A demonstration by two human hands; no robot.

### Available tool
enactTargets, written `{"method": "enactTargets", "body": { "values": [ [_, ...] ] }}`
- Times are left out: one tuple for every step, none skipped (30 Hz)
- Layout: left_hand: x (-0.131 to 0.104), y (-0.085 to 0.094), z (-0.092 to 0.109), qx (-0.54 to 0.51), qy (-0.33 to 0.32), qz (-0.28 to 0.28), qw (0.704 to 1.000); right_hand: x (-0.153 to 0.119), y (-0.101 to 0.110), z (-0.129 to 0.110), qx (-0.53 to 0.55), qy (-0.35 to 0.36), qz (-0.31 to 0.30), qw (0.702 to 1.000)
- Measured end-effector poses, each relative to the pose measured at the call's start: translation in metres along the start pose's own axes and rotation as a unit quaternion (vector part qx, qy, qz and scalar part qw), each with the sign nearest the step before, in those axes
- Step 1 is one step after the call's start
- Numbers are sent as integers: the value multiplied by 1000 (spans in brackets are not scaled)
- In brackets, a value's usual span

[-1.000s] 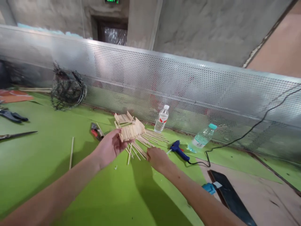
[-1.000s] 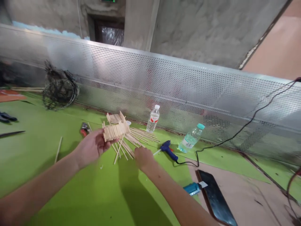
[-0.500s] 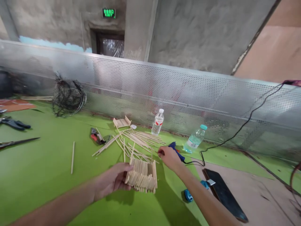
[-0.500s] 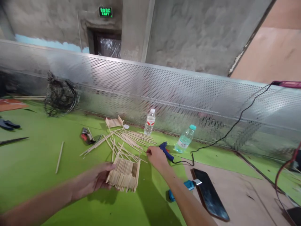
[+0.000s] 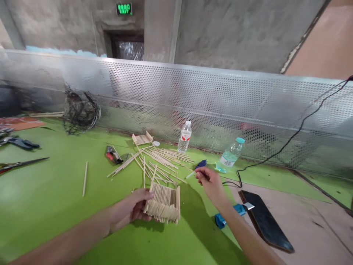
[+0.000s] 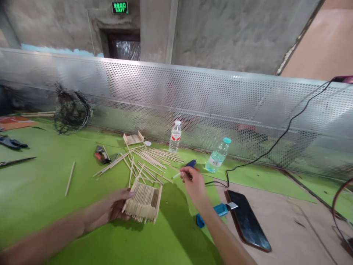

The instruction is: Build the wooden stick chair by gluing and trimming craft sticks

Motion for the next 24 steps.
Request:
{"method": "enactTargets", "body": {
  "values": [
    [-2, 0, 1, 1, -3, 3, 1000, -2, -1, -1, 18, -1, 9, 1000],
    [-4, 1, 1, 3, -5, 0, 1000, -3, -2, -2, 34, -3, 16, 999],
    [-5, 2, 1, 7, -5, -8, 1000, -4, -2, -2, 48, -5, 22, 999],
    [-6, 2, 0, 14, -4, -15, 1000, -4, -2, -3, 60, -8, 24, 998],
    [-8, 3, 0, 21, -3, -21, 1000, -4, -2, -3, 72, -12, 23, 997],
    [-8, 3, -1, 27, -1, -23, 999, -4, -2, -3, 82, -16, 19, 996],
    [-9, 3, -1, 35, 1, -23, 999, -4, -2, -2, 90, -21, 13, 996],
    [-10, 2, -1, 43, 4, -28, 999, -4, -3, -1, 96, -25, 6, 995],
    [-11, 0, -2, 50, 9, -36, 998, -5, -5, -1, 99, -29, -3, 995],
    [-12, -1, -2, 55, 18, -51, 997, -4, -7, -1, 99, -32, -12, 995],
    [-13, -3, -4, 58, 30, -73, 995, -3, -11, -1, 94, -34, -22, 995],
    [-15, -4, -5, 57, 41, -99, 993, -2, -15, -2, 86, -35, -34, 995],
    [-16, -5, -6, 51, 54, -129, 989, 1, -20, -5, 75, -35, -47, 995],
    [-18, -5, -8, 43, 65, -156, 985, 5, -26, -8, 62, -32, -63, 996],
    [-19, -4, -10, 34, 74, -178, 981, 10, -32, -12, 45, -27, -81, 995],
    [-20, -3, -11, 26, 80, -197, 977, 15, -38, -17, 23, -19, -98, 995],
    [-20, -2, -12, 17, 83, -210, 974, 21, -44, -22, -3, -9, -114, 993],
    [-21, 0, -13, 11, 84, -217, 972, 26, -49, -26, -35, 3, -129, 991],
    [-21, 0, -13, 4, 83, -221, 972, 31, -53, -30, -70, 17, -141, 987],
    [-20, 1, -12, -2, 80, -222, 972, 34, -56, -33, -108, 32, -151, 982],
    [-20, 1, -11, -8, 77, -221, 972, 37, -58, -35, -145, 48, -161, 975],
    [-20, 1, -10, -11, 74, -218, 973, 39, -59, -36, -179, 63, -172, 967],
    [-20, 1, -8, -9, 73, -217, 973, 40, -60, -36, -210, 77, -184, 957],
    [-20, 0, -7, -3, 73, -217, 973, 40, -59, -36, -236, 90, -197, 947]
  ]
}}
Point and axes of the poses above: each hand's wrist, its own x-axis towards the middle knuckle, its own y-axis out of the back of the hand, z = x × y, the point moved 3 cm from there along x, towards the middle knuckle, and after that the axes turned 9 degrees about -x, right-handed, at the moved point
